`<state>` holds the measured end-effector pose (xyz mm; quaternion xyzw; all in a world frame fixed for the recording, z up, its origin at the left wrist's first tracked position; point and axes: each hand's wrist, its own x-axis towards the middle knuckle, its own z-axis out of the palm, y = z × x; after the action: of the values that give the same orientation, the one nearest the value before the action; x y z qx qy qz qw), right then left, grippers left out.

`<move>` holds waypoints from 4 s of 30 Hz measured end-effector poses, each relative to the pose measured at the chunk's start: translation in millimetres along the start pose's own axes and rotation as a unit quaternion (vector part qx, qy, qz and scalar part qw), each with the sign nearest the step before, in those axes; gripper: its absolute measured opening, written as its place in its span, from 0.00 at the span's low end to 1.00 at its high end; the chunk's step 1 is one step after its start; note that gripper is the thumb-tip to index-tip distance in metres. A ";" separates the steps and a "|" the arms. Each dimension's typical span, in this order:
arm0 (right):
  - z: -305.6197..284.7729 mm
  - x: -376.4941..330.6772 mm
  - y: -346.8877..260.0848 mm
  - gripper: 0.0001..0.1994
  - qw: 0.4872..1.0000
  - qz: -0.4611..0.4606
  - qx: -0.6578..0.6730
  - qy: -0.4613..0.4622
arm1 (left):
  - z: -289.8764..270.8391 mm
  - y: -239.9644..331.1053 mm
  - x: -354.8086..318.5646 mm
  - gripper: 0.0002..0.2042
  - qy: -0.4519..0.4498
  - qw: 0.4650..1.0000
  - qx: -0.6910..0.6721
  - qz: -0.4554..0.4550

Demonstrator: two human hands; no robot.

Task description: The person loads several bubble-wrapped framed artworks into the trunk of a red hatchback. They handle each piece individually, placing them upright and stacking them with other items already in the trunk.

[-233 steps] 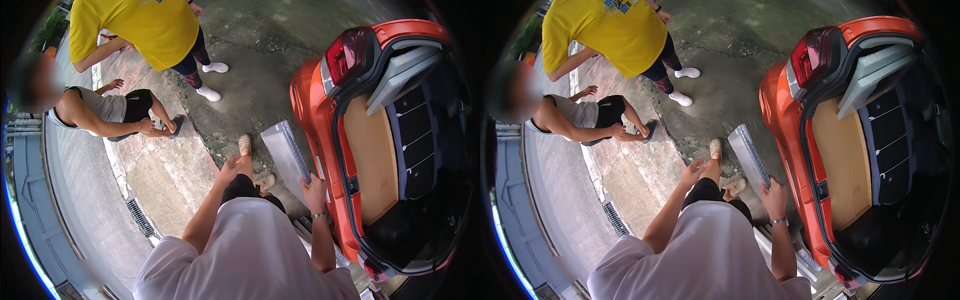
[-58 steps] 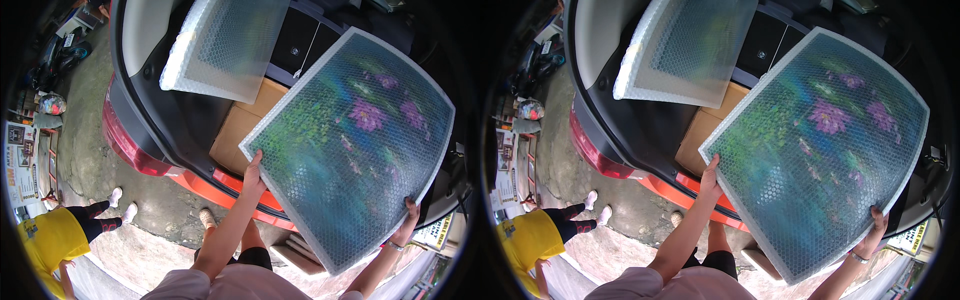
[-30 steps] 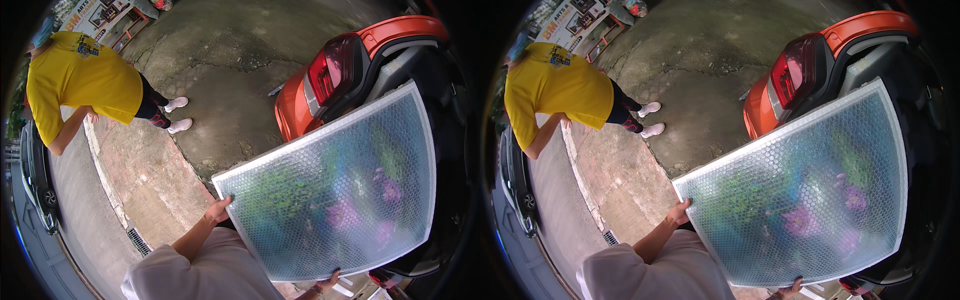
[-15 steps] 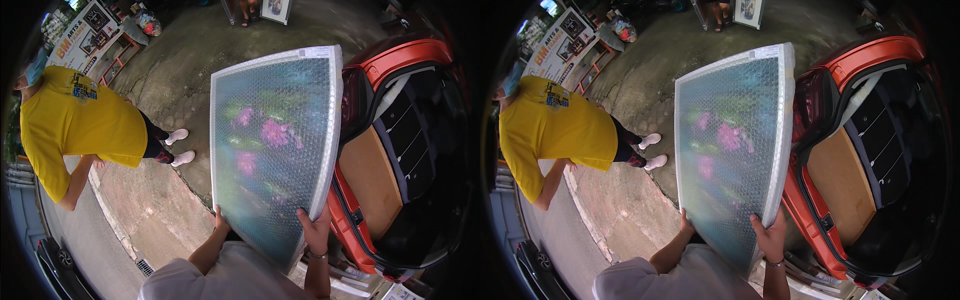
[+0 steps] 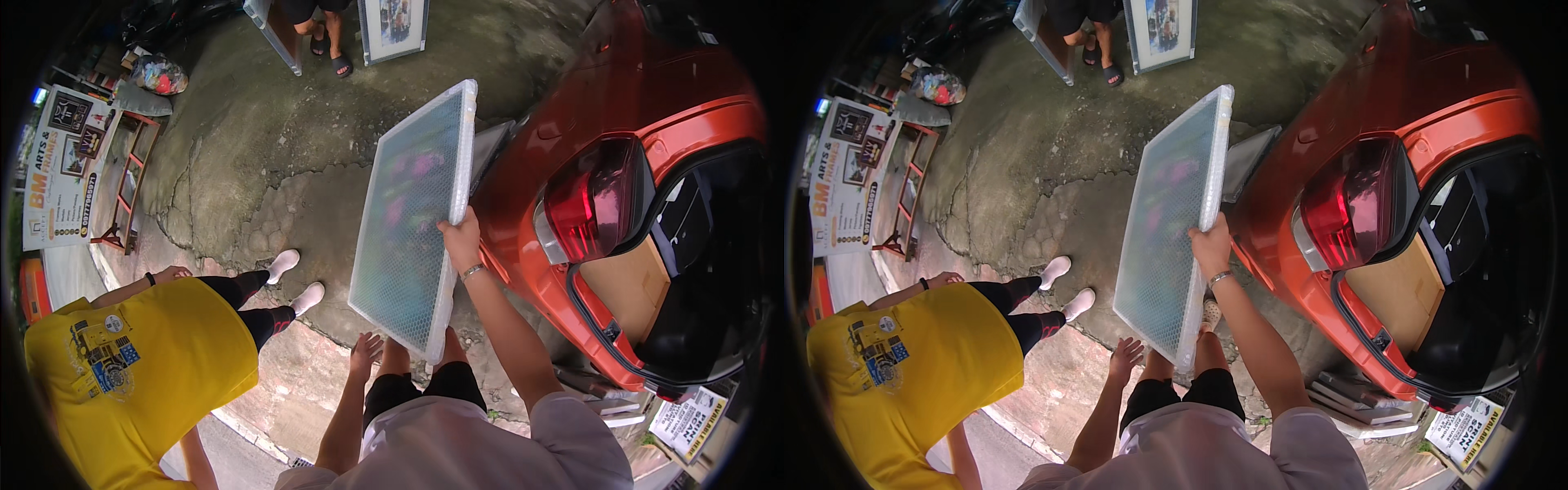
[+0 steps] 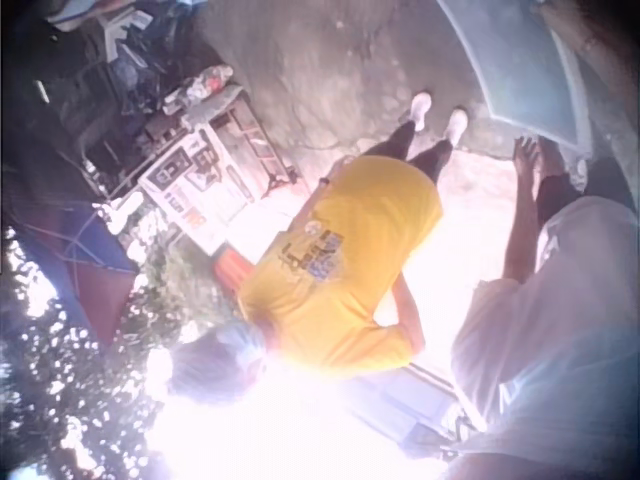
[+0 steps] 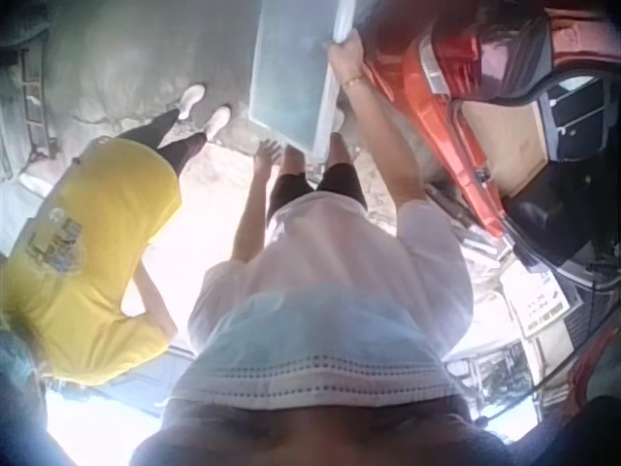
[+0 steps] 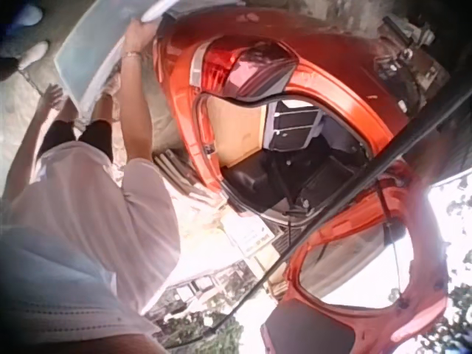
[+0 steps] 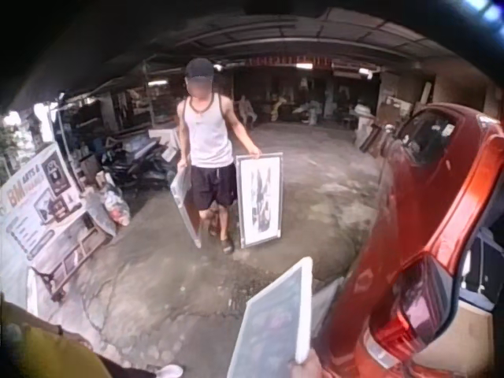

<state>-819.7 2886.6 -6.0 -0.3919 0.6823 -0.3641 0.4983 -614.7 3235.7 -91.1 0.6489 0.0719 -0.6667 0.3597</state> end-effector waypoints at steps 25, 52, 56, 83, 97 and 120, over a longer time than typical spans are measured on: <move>8.7 364.3 123.3 0.27 0.943 0.133 -0.203 0.226 | 8.5 75.3 -18.9 0.30 0.151 0.964 0.160 -0.153; 21.3 388.0 187.4 0.34 0.937 0.170 -0.202 0.230 | -9.6 55.3 -63.4 0.28 0.192 0.956 0.166 -0.146; 25.5 391.5 166.3 0.37 0.912 0.213 -0.268 0.226 | -12.8 26.6 -70.3 0.29 0.185 0.953 0.163 -0.177; -376.4 -114.1 36.9 0.14 0.912 0.101 -0.219 -0.332 | -29.9 -48.1 -21.8 0.21 0.100 0.960 0.263 -0.015; -525.5 275.0 -233.6 0.37 0.886 -0.262 -0.281 0.259 | 250.3 -71.8 21.6 0.23 0.024 0.955 0.223 0.192; -718.9 335.9 -229.0 0.20 0.985 -0.100 -0.027 0.134 | 706.6 -71.2 7.8 0.32 -0.415 0.905 0.098 0.012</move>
<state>-1540.3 2563.5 235.9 -0.4190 0.7098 -0.4433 0.3523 -1229.5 2887.3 -20.4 0.3466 -0.1568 -0.8750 0.2995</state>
